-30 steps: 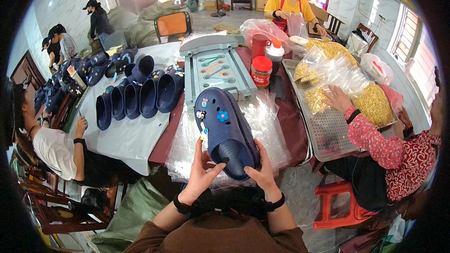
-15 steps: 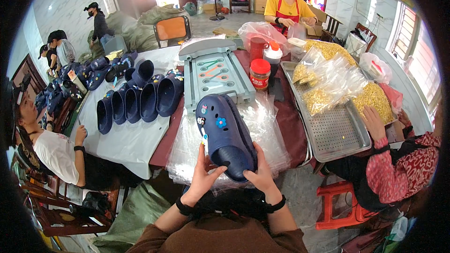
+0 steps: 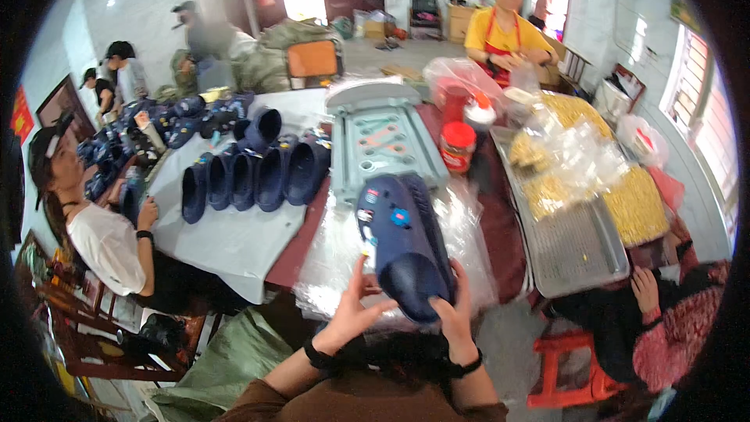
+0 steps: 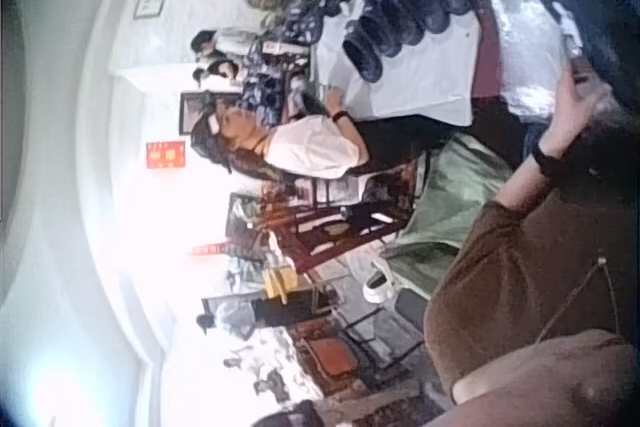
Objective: The recorder is placing blue foam slippers into clear plastic bags in a shoe manufacturing facility.
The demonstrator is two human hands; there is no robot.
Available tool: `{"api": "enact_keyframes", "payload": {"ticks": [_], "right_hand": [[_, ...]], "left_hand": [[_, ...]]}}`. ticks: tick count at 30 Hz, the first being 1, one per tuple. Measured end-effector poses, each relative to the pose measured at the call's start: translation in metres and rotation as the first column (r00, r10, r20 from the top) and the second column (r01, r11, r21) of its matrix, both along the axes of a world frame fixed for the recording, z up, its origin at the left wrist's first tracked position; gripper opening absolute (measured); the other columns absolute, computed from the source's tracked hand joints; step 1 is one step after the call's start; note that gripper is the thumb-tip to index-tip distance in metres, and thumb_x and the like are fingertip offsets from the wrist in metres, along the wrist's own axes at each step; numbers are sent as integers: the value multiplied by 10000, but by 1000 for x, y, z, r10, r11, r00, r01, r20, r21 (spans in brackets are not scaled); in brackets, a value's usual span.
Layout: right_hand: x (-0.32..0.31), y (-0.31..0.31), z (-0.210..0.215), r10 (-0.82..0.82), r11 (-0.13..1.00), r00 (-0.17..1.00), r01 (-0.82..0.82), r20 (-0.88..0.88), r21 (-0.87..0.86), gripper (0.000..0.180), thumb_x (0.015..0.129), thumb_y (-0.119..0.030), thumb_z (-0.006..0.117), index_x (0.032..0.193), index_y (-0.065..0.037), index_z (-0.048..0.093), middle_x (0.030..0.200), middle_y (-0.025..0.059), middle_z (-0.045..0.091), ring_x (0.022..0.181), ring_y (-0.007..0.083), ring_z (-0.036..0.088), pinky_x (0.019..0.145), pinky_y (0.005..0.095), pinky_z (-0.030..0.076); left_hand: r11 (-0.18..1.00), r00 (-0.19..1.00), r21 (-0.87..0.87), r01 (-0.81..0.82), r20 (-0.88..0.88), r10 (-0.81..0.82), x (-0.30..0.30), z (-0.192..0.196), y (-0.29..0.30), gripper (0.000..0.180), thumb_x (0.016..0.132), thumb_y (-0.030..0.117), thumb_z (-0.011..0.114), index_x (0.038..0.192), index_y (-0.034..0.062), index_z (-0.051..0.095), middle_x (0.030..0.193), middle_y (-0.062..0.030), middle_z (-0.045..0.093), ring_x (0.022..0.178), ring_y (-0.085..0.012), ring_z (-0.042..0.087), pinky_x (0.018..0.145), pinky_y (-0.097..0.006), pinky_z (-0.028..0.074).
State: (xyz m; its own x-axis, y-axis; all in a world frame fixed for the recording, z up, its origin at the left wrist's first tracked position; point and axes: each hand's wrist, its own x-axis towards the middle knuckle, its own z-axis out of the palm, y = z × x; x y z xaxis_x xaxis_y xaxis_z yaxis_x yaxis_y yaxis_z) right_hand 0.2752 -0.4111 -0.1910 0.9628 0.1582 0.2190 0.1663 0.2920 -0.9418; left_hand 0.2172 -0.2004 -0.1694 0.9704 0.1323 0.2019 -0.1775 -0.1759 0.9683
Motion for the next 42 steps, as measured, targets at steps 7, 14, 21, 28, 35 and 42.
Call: {"api": "enact_keyframes", "payload": {"ticks": [7,14,21,28,35,42], "right_hand": [[-4,-15,41,-221,973,974,223,43,-63,821,702,-57,600,1497,17,411,1381,177,529,1271,282,536,1118,390,399],[-2,-16,55,-248,578,772,603,585,-550,853,667,-96,655,1482,6,427,1237,217,523,1181,415,523,1055,472,415],[-6,-6,46,-111,577,839,491,532,-653,1045,637,-245,849,1531,-21,357,1218,256,517,1171,451,515,1014,510,434],[-19,11,56,-11,586,855,425,518,-690,1176,607,-361,927,1536,19,314,1181,245,541,1096,441,564,972,512,451],[-6,1,51,104,423,842,445,530,-789,1276,590,-455,937,1544,60,264,1228,263,520,1132,452,542,984,516,456],[2,32,68,54,267,916,370,397,-890,1190,650,-390,885,1570,11,246,1267,302,476,1147,477,519,996,513,457]], "left_hand": [[889,980,453,69,135,-145,-4,0,6,794,890,397,782,1497,15,440,1414,-254,542,1286,-436,523,1085,-474,442],[798,977,594,103,92,-194,-2,-17,7,744,909,386,752,1466,-22,474,1434,-240,511,1344,-418,465,1133,-459,397],[842,993,539,-2,100,-61,7,-30,8,620,878,406,783,1210,-100,647,1328,-243,575,1236,-416,544,1068,-456,441],[822,997,569,1,60,-43,18,-31,11,497,816,405,833,965,-51,704,1038,-215,654,1013,-412,627,903,-461,506],[843,998,536,-47,57,20,18,-33,10,440,805,376,841,896,-14,660,1003,-196,639,1008,-414,625,889,-467,501],[811,999,585,-23,53,-9,20,-39,10,427,809,361,832,947,-8,666,1063,-196,632,1021,-421,605,919,-472,486]]}}
